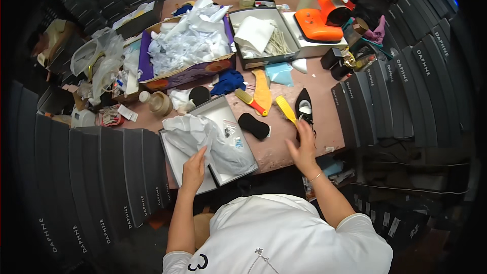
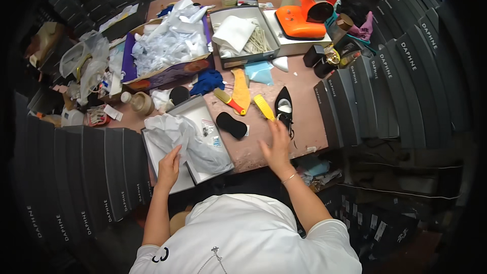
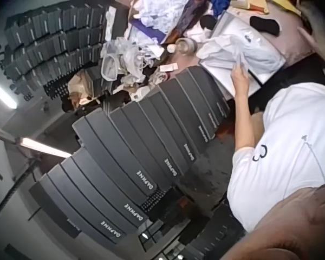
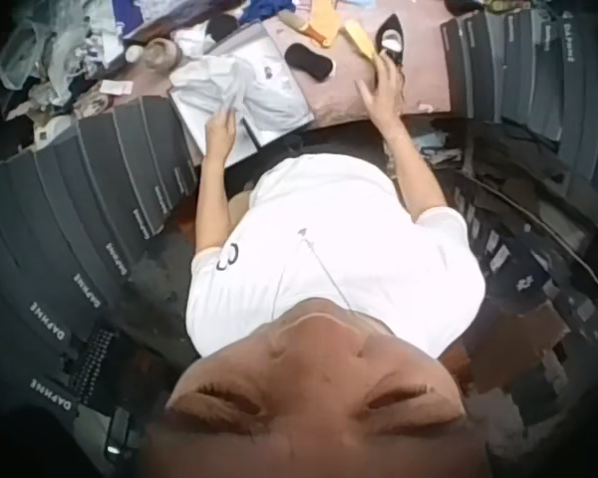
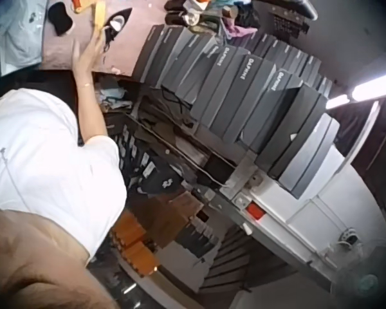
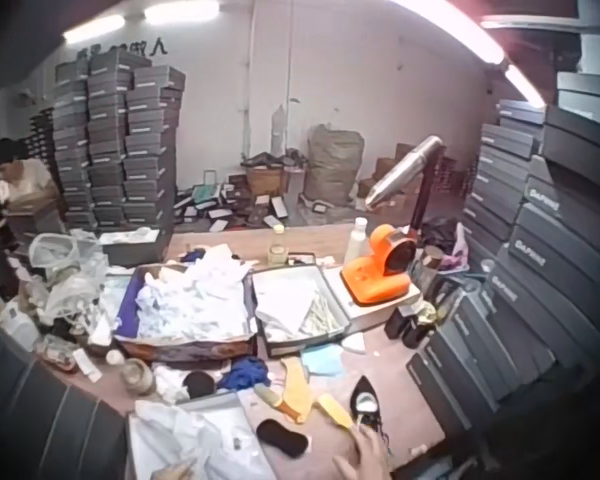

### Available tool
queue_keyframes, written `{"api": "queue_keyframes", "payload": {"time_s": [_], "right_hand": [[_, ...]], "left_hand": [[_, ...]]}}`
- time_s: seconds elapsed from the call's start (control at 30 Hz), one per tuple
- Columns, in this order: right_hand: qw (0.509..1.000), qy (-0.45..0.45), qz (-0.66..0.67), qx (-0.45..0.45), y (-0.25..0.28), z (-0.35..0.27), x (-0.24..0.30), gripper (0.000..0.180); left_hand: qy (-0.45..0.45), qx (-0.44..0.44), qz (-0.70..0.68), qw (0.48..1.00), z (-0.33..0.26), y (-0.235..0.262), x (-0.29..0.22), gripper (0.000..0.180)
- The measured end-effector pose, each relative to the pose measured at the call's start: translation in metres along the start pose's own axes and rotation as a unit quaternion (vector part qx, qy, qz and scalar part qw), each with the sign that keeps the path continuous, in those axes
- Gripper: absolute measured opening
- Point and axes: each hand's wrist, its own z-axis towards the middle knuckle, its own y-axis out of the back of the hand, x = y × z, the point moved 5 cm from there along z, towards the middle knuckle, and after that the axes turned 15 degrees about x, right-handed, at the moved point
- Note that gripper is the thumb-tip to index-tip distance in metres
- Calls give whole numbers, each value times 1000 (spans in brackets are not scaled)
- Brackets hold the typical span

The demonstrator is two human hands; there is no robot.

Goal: Cleaning a pair of black high-heeled shoes with a brush and then packing them into a shoebox with tissue paper.

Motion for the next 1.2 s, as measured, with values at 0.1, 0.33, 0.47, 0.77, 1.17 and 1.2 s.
{"api": "queue_keyframes", "payload": {"time_s": [0.1,0.33,0.47,0.77,1.17,1.2], "right_hand": [[988,-147,51,-24,18,-16,-77,96],[962,-136,236,29,-35,-1,-138,61],[872,-86,475,80,27,-19,-46,59],[640,-36,621,452,35,-10,134,66],[818,259,189,477,28,-5,225,56],[802,263,199,498,27,-7,225,53]], "left_hand": [[114,16,-76,990,5,-19,0,52],[142,-90,-416,894,21,-46,37,36],[150,-90,-324,930,7,-43,63,21],[42,-43,44,997,-5,32,-28,83],[81,37,158,983,-45,88,-37,75],[72,53,179,980,-44,88,-38,75]]}}
